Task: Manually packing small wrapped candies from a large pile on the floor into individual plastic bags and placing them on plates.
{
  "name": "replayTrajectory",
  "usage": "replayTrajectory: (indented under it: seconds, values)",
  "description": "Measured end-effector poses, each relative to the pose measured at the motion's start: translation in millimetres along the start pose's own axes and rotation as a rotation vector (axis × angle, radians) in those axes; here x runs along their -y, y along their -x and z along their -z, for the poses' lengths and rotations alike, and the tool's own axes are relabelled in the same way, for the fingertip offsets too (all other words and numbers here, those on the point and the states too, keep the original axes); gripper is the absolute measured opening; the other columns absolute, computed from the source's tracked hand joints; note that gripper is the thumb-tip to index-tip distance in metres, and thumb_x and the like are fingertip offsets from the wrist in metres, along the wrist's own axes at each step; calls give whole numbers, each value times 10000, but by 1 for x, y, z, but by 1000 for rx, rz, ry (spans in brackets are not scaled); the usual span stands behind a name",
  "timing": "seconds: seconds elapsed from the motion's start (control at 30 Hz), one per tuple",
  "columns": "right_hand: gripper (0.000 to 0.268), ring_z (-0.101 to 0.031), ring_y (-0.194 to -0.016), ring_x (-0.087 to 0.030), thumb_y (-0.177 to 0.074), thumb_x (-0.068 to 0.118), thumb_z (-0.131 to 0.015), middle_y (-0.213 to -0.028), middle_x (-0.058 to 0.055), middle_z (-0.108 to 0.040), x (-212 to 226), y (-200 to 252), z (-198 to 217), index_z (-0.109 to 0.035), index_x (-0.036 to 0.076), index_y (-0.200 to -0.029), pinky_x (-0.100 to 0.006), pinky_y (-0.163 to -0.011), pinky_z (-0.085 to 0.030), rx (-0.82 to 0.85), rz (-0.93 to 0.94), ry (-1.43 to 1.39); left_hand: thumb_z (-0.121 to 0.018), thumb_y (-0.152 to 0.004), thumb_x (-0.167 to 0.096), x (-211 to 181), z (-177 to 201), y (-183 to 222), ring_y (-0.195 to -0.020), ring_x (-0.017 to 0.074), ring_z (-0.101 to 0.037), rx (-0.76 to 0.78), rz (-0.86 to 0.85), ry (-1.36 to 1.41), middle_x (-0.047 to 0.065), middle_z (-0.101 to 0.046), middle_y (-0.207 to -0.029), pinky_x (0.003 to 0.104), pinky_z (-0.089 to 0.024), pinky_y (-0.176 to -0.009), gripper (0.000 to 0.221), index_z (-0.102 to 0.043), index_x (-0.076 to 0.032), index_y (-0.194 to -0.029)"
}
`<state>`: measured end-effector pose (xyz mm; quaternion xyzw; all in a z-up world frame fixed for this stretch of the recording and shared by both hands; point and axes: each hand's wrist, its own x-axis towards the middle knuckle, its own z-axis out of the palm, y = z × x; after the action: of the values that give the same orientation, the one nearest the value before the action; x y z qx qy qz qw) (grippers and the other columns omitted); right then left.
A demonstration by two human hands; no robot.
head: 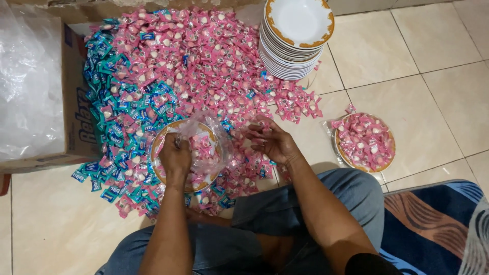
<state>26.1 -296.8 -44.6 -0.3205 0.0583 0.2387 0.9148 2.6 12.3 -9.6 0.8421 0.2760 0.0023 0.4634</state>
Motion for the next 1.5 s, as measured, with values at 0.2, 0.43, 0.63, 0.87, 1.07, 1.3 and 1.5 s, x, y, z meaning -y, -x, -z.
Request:
replayTrajectory:
  seconds: [0.2, 0.43, 0.63, 0.87, 1.07, 1.3, 1.5]
  values:
    - [254, -664, -740, -288, -902, 432, -706, -829, -66, -627, -17, -37, 49, -684, 180, -917, -312, -567, -436, -584, -8, 190, -599, -918, -312, 3, -3, -3, -1017, 389, -693, 4, 3, -10, 160, -731, -870, 482, -509, -911, 201, -679, -174, -1040]
    - [352, -731, -1029, -388, -871, 428, -596, -1059, -124, -742, -44, -8, 34, -637, 339, -1209, -481, -847, -572, -393, -462, 1944, -592, -905, -268, -2, -3, 2, -996, 409, -696, -13, -13, 21, 188, -723, -880, 487, -516, -885, 198, -674, -172, -1057]
    - [294, -677, -844, -357, -947, 394, -637, -947, -155, -702, -16, -11, -2, -586, 165, -1124, -444, -729, -572, -610, -74, 1409, -573, -893, -271, -6, -3, 1, -986, 402, -711, -21, -21, 56, 178, -732, -865, 473, -539, -880, 212, -673, -189, -1061]
    - [402, -637, -752, -235, -873, 212, -692, -983, -166, -596, -19, -17, -179, -598, 48, -1227, -276, -539, -538, -274, -74, 962, -580, -897, -245, -12, -1, 7, -979, 421, -711, -14, -38, 58, 198, -729, -865, 484, -540, -860, 180, -672, -172, -1033]
    - [412, -655, -1109, -472, -966, 156, -541, -1133, -398, -638, -119, -81, -145, -623, -89, -1287, -492, -925, -562, -80, 121, 1212, -549, -943, -244, -10, 11, 1, -1023, 486, -666, -18, -112, -51, 273, -708, -908, 559, -504, -910, 209, -656, -140, -1090]
    - [662, -319, -1492, -463, -1076, 498, -233, -1505, -330, -466, -68, -33, -197, -595, 39, -1387, -522, -1283, -183, 123, -203, 1382, -593, -946, -335, 24, 1, -17, -1016, 371, -692, -85, -70, -68, 130, -727, -875, 476, -520, -902, 160, -661, -218, -1031]
    - [247, -743, -982, -345, -971, 214, -581, -978, -149, -774, -28, -91, -95, -767, 162, -1126, -414, -852, -595, 0, 744, 1399, -599, -942, -334, 2, 8, -5, -955, 432, -682, -118, -73, -11, 174, -677, -787, 503, -516, -856, 176, -653, -184, -1018]
